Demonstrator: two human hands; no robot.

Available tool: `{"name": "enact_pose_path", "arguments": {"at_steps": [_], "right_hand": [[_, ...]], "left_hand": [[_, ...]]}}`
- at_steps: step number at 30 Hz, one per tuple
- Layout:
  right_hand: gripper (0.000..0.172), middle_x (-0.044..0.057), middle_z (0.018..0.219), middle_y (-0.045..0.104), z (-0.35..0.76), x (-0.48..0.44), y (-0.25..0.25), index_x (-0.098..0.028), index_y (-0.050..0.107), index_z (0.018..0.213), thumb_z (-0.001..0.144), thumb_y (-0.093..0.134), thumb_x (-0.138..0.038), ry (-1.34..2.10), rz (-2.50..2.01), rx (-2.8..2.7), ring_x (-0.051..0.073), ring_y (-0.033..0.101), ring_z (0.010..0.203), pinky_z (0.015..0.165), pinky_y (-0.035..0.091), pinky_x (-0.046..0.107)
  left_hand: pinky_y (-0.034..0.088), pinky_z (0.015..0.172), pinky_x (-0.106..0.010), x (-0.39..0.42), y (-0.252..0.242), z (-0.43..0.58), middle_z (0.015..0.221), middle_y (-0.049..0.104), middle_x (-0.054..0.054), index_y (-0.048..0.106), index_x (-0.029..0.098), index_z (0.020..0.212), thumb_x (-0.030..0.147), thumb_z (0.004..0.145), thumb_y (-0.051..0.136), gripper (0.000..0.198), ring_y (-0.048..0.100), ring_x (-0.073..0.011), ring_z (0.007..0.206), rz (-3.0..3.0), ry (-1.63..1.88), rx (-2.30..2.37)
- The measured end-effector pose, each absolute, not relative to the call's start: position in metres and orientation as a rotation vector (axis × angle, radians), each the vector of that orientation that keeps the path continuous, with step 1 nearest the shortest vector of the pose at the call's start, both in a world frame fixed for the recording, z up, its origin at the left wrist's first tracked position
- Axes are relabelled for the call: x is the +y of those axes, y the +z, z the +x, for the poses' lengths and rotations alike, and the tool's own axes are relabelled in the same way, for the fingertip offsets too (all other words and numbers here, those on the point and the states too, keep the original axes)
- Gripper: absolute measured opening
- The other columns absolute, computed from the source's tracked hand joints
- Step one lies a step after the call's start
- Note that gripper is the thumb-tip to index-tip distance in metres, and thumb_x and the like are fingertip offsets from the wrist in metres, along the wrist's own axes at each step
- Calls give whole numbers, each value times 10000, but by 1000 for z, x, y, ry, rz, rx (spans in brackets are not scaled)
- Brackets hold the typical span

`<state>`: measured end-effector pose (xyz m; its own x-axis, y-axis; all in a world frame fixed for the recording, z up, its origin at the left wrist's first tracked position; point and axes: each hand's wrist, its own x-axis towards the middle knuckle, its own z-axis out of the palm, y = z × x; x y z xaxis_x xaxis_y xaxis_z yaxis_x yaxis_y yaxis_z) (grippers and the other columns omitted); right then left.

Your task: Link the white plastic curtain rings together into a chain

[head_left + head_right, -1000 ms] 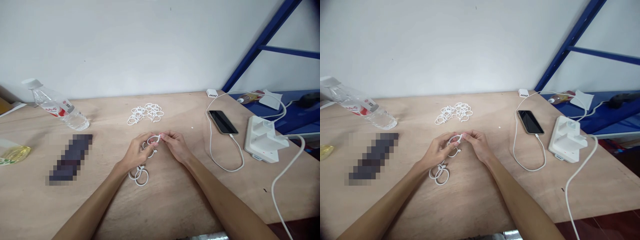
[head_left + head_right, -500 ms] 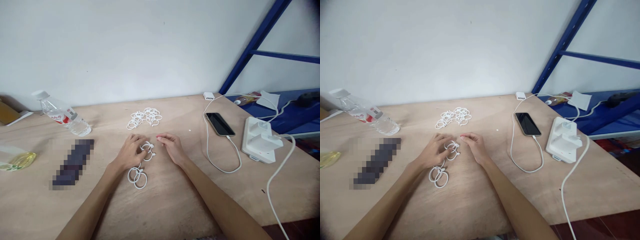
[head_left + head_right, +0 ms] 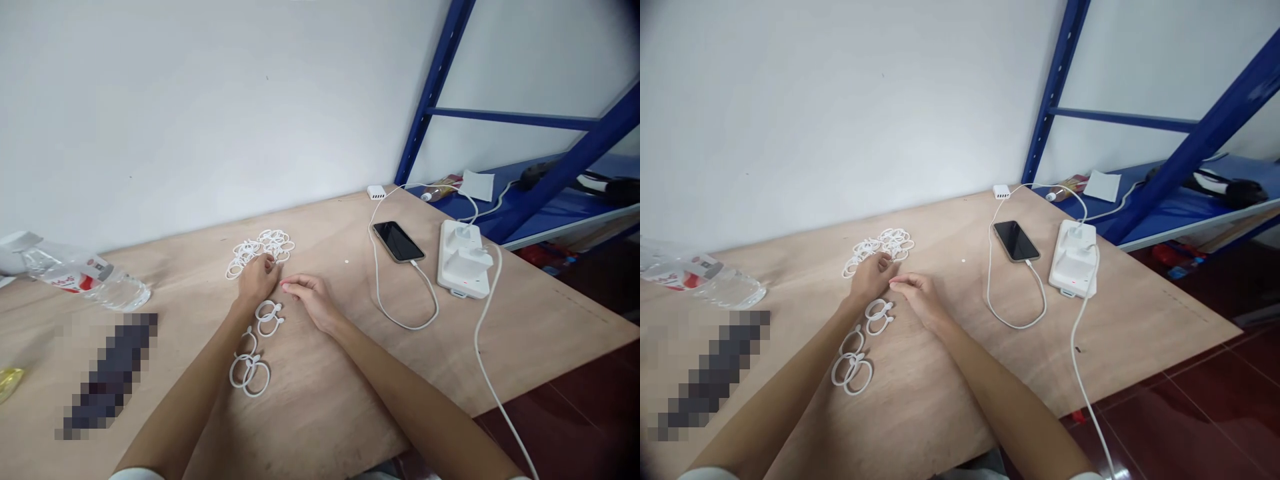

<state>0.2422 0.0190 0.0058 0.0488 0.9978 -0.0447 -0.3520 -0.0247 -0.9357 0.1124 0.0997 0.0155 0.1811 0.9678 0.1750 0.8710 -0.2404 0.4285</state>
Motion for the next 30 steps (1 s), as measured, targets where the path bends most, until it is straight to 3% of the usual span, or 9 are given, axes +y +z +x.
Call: {"name": "enact_pose_path", "arguments": {"at_steps": [4,9,16,19,24,30], "right_hand": [[129,-16,646,637,242,17,10,-188,713,684,614,686,-294,1340,-979,-895,111,480,602,595,365,246],[111,-17,674,651,242,16,12,-190,719,683,612,682,-267,1369,-952,-878,119,524,655,642,386,250],[105,-16,659,652,242,16,12,-187,718,674,625,683,-273,1372,-950,-880,127,532,660,657,388,262],[103,-20,638,643,242,16,12,-188,715,676,633,683,-275,1364,-946,-870,123,517,632,644,379,264],[124,-15,642,645,243,17,9,-179,719,702,635,683,-278,1371,-952,-877,105,474,584,592,347,251],[160,-7,685,627,242,20,6,-170,705,770,660,667,-279,1251,-1009,-876,110,497,620,609,380,246]], "left_hand": [[444,761,-340,96,15,112,961,645,-82,613,204,974,359,839,475,248,592,-235,900,2316,609,1806],[446,767,-353,96,18,118,989,638,-89,619,220,998,419,832,497,286,584,-256,933,2395,542,1817],[391,927,-406,99,16,115,1001,652,-117,668,180,876,286,813,467,236,511,-295,1069,2379,578,1752],[402,914,-385,95,21,111,985,673,-108,656,163,837,285,799,458,236,555,-272,1009,2247,611,1714],[466,734,-312,91,35,104,864,704,-66,600,159,838,337,820,414,259,627,-204,800,2047,595,1646],[448,737,-326,82,53,90,826,695,-40,545,191,860,302,824,442,156,617,-195,763,2057,583,1529]]}}
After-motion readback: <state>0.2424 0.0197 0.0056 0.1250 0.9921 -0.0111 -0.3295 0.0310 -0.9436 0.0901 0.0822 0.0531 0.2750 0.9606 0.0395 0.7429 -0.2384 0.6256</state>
